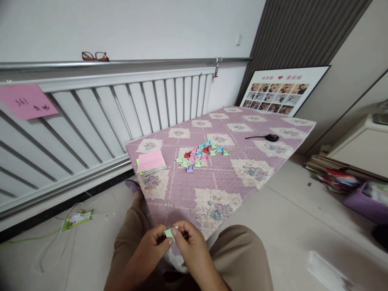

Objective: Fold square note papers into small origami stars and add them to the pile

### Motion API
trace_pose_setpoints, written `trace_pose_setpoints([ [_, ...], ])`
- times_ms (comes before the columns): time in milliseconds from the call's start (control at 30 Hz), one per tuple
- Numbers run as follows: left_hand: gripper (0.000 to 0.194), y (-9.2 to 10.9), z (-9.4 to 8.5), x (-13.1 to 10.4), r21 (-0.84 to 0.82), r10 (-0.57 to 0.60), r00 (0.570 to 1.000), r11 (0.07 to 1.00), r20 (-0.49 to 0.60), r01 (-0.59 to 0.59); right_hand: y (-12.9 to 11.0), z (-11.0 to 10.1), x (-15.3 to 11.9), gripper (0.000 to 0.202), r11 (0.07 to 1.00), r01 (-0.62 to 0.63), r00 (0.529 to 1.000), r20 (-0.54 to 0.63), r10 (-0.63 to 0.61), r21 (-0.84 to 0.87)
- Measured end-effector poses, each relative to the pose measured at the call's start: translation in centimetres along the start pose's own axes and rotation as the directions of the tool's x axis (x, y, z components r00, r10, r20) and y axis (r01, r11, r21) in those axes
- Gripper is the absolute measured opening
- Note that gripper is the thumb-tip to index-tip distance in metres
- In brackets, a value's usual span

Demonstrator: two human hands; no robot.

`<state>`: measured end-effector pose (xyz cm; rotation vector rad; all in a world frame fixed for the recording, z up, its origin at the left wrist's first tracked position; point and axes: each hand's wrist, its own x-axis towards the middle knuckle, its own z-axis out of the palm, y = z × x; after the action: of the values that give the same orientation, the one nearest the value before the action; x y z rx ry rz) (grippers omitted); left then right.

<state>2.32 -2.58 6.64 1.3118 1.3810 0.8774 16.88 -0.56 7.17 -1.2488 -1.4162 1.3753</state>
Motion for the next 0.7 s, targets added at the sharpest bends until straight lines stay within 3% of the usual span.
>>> trace_pose_setpoints([
  [233,0.015,-0.7,0.0,0.1,0.020,-0.028,0.999,0.999,0.018,0.028,0.1,0.0,0.2,0.034,1.000,-0.001,1.000,-0.012,0.001,-0.007],
  [467,0.019,-1.4,0.1,0.3,0.161,0.048,0.999,0.986,0.012,-0.050,1.3,-0.2,0.5,0.034,1.000,-0.011,1.000,-0.014,0.010,-0.026],
  [567,0.013,-1.0,0.0,0.7,0.131,-0.005,0.999,0.991,0.054,-0.002,1.7,-0.5,0.9,0.033,0.998,-0.039,0.999,0.026,0.040,-0.039],
  [700,0.011,-0.7,-0.4,2.0,0.113,0.026,0.999,0.993,0.019,-0.028,1.9,-1.0,1.7,0.030,0.992,-0.017,0.998,0.056,0.024,-0.126],
])
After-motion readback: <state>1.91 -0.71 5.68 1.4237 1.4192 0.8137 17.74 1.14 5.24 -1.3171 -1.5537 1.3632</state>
